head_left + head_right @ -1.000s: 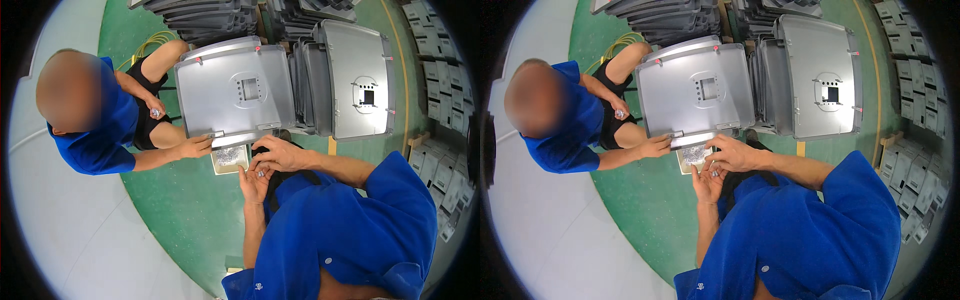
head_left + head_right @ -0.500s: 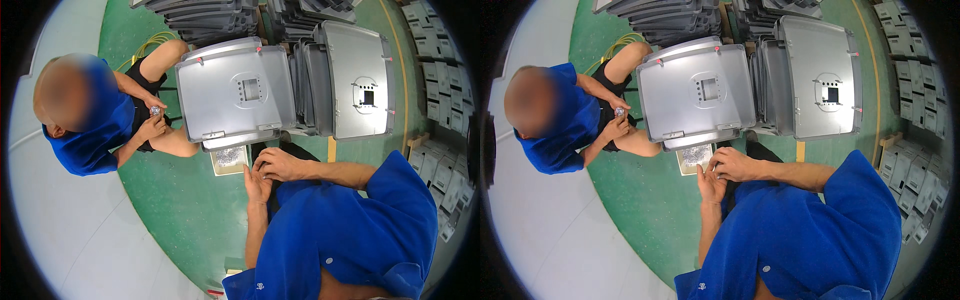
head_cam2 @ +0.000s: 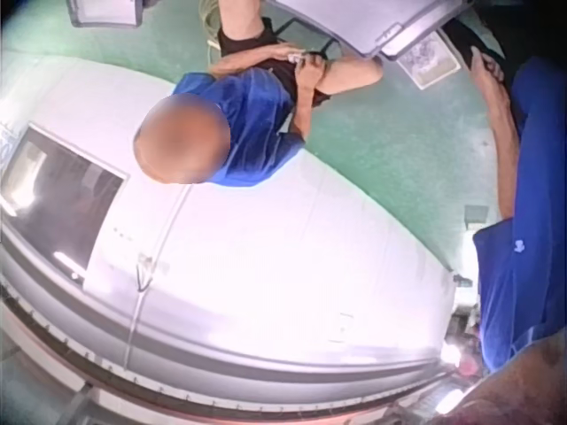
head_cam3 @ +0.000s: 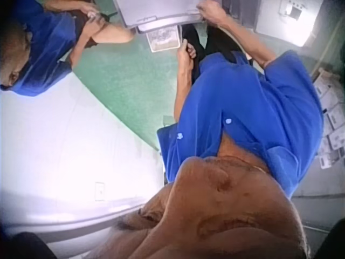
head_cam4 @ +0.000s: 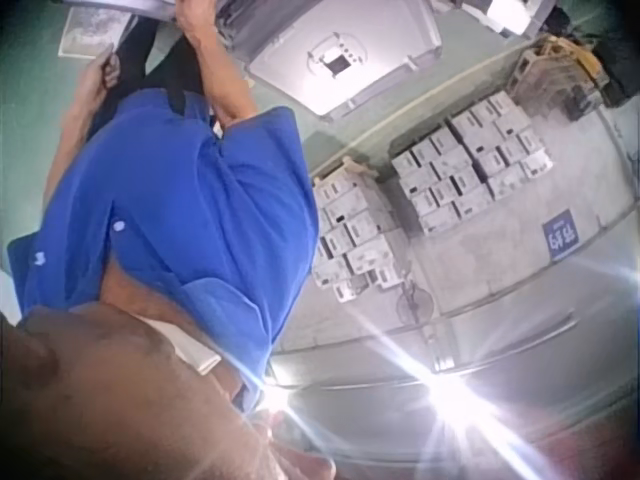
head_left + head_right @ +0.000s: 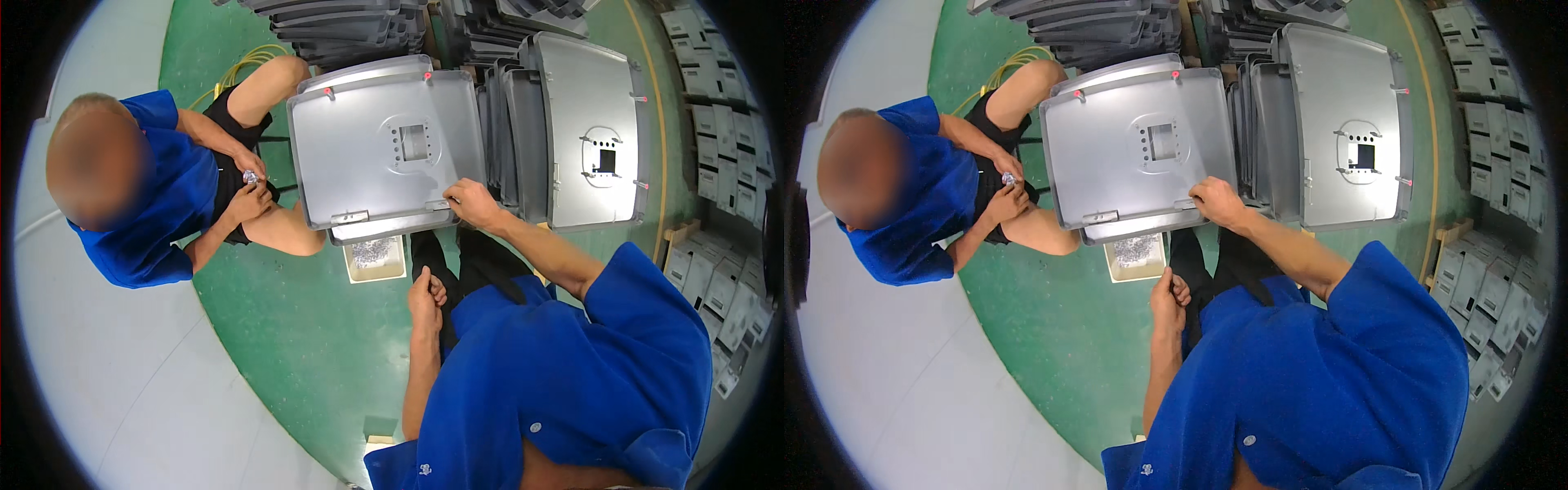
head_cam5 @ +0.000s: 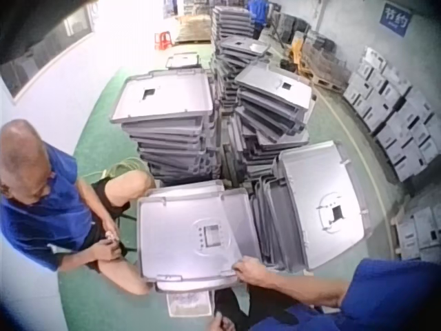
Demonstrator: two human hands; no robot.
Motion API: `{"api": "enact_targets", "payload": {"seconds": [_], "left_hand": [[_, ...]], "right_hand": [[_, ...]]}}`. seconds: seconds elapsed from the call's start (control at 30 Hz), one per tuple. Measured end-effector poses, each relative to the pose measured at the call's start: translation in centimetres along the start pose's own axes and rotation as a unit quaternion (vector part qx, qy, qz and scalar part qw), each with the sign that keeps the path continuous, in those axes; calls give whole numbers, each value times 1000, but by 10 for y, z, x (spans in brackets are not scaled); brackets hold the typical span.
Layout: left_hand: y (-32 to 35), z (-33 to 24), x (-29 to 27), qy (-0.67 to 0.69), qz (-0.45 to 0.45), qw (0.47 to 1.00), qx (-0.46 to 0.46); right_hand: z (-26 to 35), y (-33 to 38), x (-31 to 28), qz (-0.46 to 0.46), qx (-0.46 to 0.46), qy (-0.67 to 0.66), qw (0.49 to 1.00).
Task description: Assembling large metal enclosures or panels by attaching small hardware components.
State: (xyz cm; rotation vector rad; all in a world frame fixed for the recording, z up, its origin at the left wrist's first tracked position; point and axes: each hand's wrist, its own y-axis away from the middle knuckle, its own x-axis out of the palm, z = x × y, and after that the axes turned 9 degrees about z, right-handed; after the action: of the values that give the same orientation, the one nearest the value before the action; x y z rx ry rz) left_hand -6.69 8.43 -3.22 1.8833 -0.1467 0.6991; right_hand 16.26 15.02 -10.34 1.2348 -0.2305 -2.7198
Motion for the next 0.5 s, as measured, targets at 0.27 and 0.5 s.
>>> {"api": "enact_targets", "payload": {"seconds": [0.27, 0.5], "left_hand": [[2, -2, -5, -14, -10, 1000, 2], [0, -6, -7, -10, -22, 1000, -4]], "right_hand": [[-12, -4, 36, 90, 6, 100, 991], [-13, -5, 48, 143, 6, 169, 975]]}}
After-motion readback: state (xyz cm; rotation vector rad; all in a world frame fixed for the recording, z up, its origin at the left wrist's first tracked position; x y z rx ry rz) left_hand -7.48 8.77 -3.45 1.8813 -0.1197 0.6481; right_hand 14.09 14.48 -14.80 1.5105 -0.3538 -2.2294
